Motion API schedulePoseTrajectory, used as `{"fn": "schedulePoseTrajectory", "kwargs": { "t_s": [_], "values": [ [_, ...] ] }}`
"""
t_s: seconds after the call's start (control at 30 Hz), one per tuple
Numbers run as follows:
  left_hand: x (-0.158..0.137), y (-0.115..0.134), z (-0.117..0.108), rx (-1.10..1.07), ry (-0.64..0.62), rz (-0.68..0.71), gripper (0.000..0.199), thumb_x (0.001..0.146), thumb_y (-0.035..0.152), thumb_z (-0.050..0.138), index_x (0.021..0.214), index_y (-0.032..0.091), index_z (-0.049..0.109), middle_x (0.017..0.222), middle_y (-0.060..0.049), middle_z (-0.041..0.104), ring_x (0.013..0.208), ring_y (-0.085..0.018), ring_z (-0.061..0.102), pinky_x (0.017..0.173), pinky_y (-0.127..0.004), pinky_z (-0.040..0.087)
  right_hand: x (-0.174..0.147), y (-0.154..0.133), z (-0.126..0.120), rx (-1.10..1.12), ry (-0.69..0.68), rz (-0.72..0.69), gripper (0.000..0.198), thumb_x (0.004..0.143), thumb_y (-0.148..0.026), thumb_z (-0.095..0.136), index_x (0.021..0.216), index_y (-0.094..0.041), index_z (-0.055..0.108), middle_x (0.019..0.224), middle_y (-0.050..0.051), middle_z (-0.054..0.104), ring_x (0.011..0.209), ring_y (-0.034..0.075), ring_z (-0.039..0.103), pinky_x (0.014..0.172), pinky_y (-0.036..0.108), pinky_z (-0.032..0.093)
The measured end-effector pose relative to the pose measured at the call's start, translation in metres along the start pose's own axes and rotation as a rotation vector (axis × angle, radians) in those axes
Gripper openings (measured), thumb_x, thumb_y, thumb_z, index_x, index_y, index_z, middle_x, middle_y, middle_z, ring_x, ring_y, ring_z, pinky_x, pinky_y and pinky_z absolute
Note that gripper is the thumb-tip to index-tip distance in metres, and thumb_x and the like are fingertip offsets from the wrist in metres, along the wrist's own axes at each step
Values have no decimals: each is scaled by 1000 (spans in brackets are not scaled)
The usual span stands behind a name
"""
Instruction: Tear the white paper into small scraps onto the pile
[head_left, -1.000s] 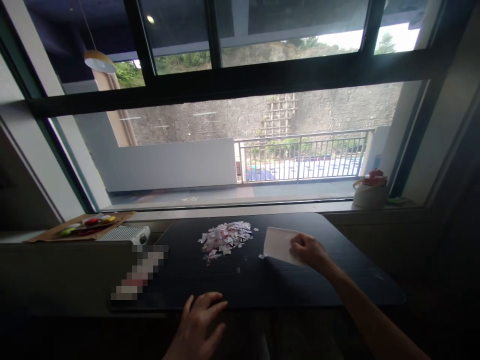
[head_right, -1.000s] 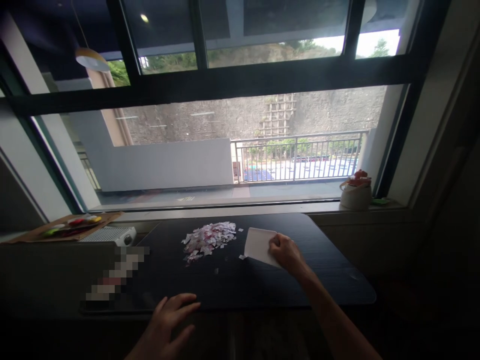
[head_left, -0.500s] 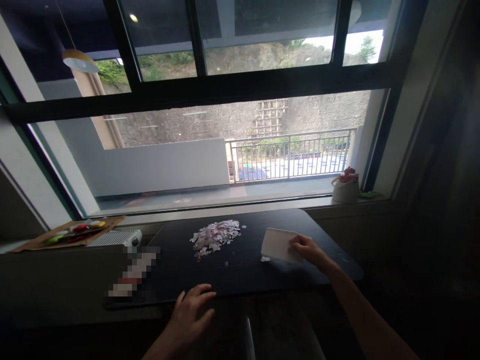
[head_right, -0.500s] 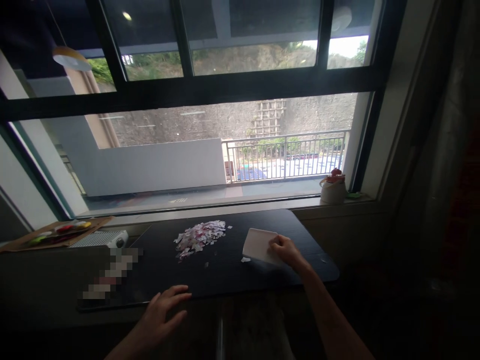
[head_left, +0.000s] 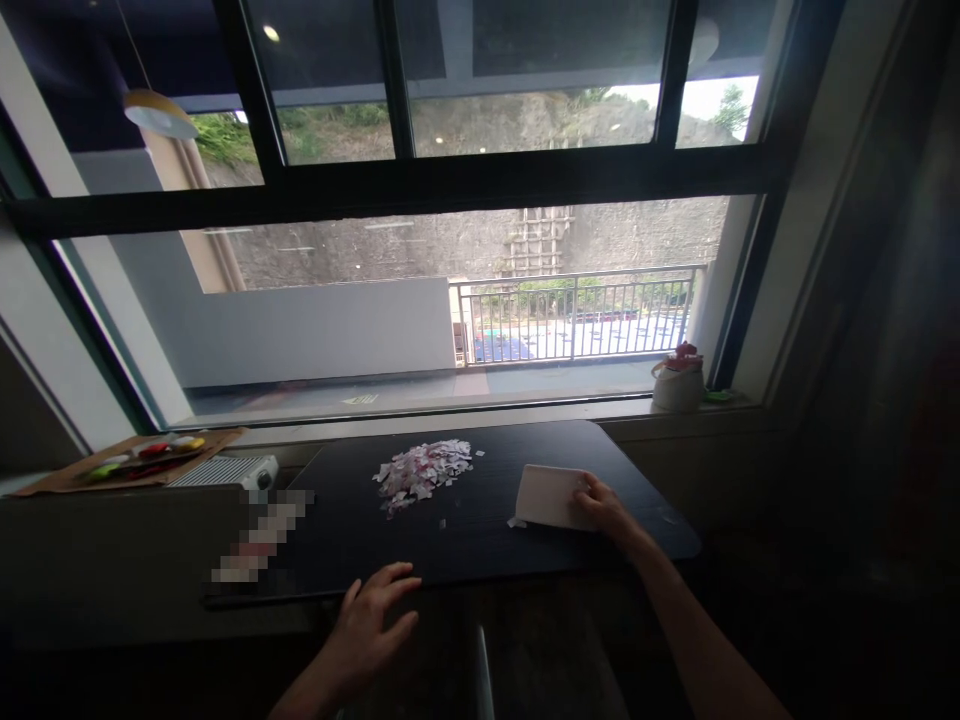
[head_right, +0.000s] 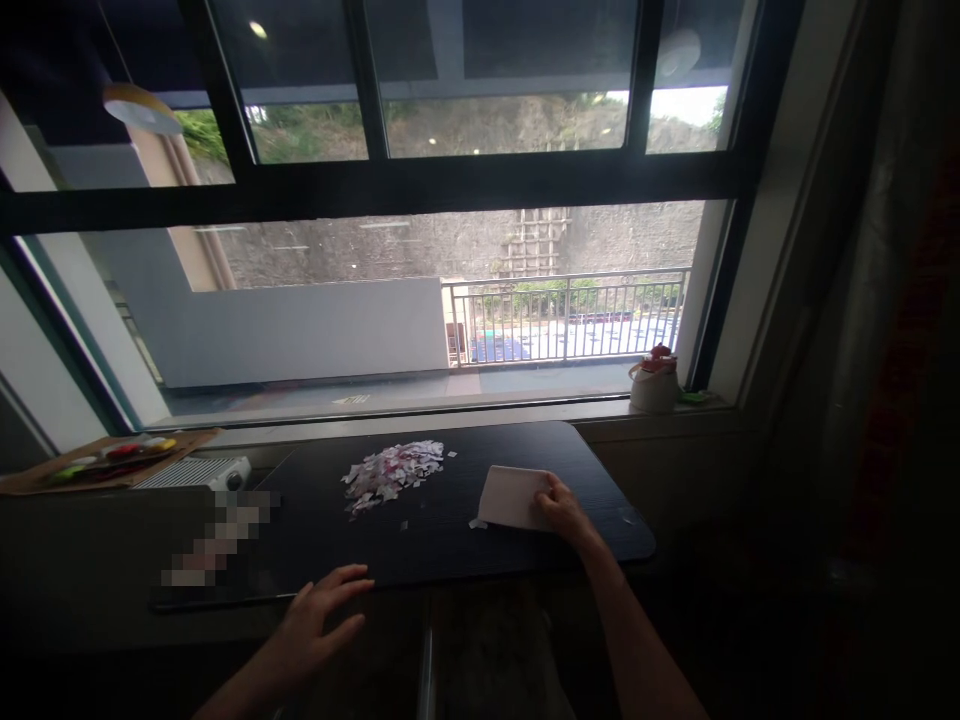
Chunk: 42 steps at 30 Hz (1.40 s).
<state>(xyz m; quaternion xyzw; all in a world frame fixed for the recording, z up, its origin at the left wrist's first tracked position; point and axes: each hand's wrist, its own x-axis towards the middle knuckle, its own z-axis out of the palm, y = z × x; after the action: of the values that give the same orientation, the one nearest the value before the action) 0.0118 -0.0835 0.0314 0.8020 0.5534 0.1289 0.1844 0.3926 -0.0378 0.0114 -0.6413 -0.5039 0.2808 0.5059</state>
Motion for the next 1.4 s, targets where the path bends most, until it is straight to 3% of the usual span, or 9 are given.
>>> {"fn": "schedulePoseTrajectory", "kwargs": {
  "t_s": [0.13,0.23,0.43,0.7,1.07,1.4],
  "values": [
    [0,0,1,3,-13,-9,41,76,27,48,115,29,63,136,-7,53,129,-27,45,109,-61,18,-10,-5,-6,27,-44,-14,44,64,-34,50,103,-18,63,76,1,68,74,21,62,67,30,47],
    [0,2,0,-11,-11,-1,41,76,27,48,115,28,63,136,-7,54,129,-27,45,109,-61,17,-19,-7,-8,59,-75,-32,40,61,-33,52,94,-17,66,78,2,69,75,22,62,67,31,47],
    [-1,3,-2,-20,-24,2,41,78,30,46,116,27,62,138,-9,51,131,-27,43,109,-62,16,-20,-4,5,93,-11,-66,34,64,-38,51,89,-18,62,85,6,69,82,24,62,71,33,48],
    [-1,4,-2,13,-23,-14,42,77,26,48,117,28,62,138,-7,52,130,-27,44,109,-61,18,-26,-12,3,47,-60,-95,21,62,-36,56,71,-19,63,70,3,66,73,22,58,68,31,45],
    [-1,3,0,9,-27,-8,42,79,28,46,117,27,61,139,-8,50,131,-26,42,109,-61,16,-35,-15,-3,150,-163,-60,29,62,-37,59,80,-16,68,77,4,70,75,23,61,66,31,46],
    [-1,-1,2,-24,5,14,41,78,29,47,115,29,62,137,-7,53,129,-27,45,108,-62,17,-32,-8,1,185,-131,-55,30,63,-37,58,84,-17,67,81,4,69,77,23,61,68,31,47]
  ]
}}
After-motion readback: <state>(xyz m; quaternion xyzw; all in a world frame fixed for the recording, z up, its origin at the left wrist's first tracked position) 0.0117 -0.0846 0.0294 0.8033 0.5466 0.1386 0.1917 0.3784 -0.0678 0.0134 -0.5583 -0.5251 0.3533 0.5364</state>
